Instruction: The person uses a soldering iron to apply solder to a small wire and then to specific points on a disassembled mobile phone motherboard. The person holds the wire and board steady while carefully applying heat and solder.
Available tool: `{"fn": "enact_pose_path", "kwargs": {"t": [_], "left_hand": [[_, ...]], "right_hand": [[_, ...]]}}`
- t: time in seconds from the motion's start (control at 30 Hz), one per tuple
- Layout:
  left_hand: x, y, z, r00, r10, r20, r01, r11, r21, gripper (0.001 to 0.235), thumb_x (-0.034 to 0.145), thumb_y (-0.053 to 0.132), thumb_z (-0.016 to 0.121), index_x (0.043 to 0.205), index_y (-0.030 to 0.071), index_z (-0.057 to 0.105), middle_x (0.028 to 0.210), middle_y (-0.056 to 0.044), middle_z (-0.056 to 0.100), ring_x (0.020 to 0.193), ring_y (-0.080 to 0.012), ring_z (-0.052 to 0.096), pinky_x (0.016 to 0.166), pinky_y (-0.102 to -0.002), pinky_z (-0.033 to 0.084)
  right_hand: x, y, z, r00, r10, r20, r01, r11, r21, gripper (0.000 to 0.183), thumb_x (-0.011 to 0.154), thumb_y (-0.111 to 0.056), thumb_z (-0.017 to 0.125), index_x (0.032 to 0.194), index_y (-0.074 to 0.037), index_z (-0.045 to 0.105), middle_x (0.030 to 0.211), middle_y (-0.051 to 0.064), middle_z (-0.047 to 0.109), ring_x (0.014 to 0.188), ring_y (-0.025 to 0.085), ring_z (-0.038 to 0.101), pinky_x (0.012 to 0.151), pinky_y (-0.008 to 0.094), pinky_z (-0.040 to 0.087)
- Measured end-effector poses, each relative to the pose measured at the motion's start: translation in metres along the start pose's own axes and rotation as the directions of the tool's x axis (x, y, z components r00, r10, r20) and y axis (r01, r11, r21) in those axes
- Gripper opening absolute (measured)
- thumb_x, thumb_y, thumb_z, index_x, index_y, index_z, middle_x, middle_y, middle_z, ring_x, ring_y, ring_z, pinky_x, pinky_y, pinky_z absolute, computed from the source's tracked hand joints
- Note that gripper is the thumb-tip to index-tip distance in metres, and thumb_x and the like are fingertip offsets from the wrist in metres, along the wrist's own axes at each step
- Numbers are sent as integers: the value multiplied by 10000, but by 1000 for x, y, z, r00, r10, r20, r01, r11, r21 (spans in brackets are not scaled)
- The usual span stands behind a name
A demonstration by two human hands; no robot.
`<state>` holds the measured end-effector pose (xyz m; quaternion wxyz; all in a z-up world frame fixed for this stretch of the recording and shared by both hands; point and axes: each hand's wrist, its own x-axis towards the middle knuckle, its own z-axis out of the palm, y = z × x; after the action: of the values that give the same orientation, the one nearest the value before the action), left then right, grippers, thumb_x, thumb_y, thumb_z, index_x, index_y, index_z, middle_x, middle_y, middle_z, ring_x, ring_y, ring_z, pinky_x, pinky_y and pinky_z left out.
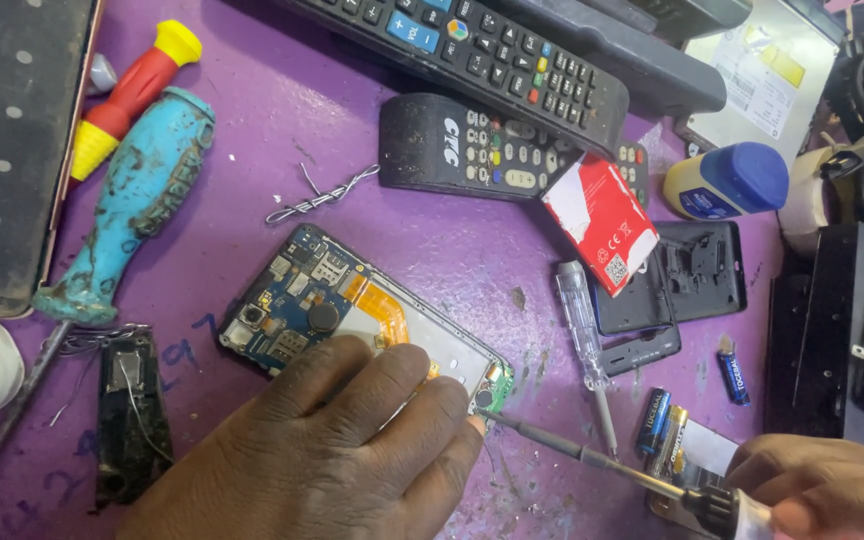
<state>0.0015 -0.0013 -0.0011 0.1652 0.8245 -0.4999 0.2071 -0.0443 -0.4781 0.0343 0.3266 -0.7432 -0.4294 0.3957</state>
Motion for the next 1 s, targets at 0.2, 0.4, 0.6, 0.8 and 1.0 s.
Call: {"fn": "enact_pose_path", "kwargs": {"t": [0.2, 0.4, 0.6, 0.8, 1.0], "left_hand": [[-1, 2, -3, 999, -9, 48, 10, 1000, -19, 153, 940, 86, 518, 879, 165, 634, 854, 2, 523, 897, -232, 473, 790, -378, 463], [0, 1, 0, 1000, 8, 25, -9, 1000, 30, 148, 907, 63, 554, 860, 184, 625, 836, 21, 509, 892, -221, 465, 748, -351, 446], [-1, 1, 0, 1000, 3, 9, -4, 1000, 12, 145, 929, 72, 548, 876, 180, 629, 859, 15, 517, 920, -224, 478, 785, -353, 468], [2, 0, -2, 1000, -1, -31, 1, 1000, -8, 192, 967, 32, 539, 874, 171, 633, 874, 8, 526, 911, -213, 500, 766, -338, 476], [1, 0, -1, 1000, 10, -8, -10, 1000, 14, 175, 959, 62, 547, 880, 185, 643, 866, 18, 533, 900, -215, 501, 758, -345, 463]], "right_hand": [[22, -38, 24, 793, -85, -603, 19, 993, -114, 274, 946, -263, 677, 1210, -252, 604, 710, -86, 679, 570, 93, 821, 537, 226, 746], [-28, 12, 14, 967, -196, -164, 165, 969, -184, 174, 1072, -220, 527, 1244, -238, 542, 661, -30, 681, 749, 178, 764, 670, 301, 768], [-33, 18, 11, 988, -114, -107, 105, 991, -78, 332, 1141, -252, 328, 943, -129, 565, 755, 13, 746, 882, 202, 807, 744, 363, 757], [-15, 5, 3, 979, -161, -124, 163, 987, 9, 142, 1060, -138, 590, 1187, -166, 533, 872, 68, 848, 873, 248, 805, 738, 390, 728], [-21, 7, 2, 971, -193, -142, 191, 981, -24, 611, 1058, -126, 672, 1542, -261, 325, 814, 31, 781, 856, 220, 781, 759, 364, 741]]}}
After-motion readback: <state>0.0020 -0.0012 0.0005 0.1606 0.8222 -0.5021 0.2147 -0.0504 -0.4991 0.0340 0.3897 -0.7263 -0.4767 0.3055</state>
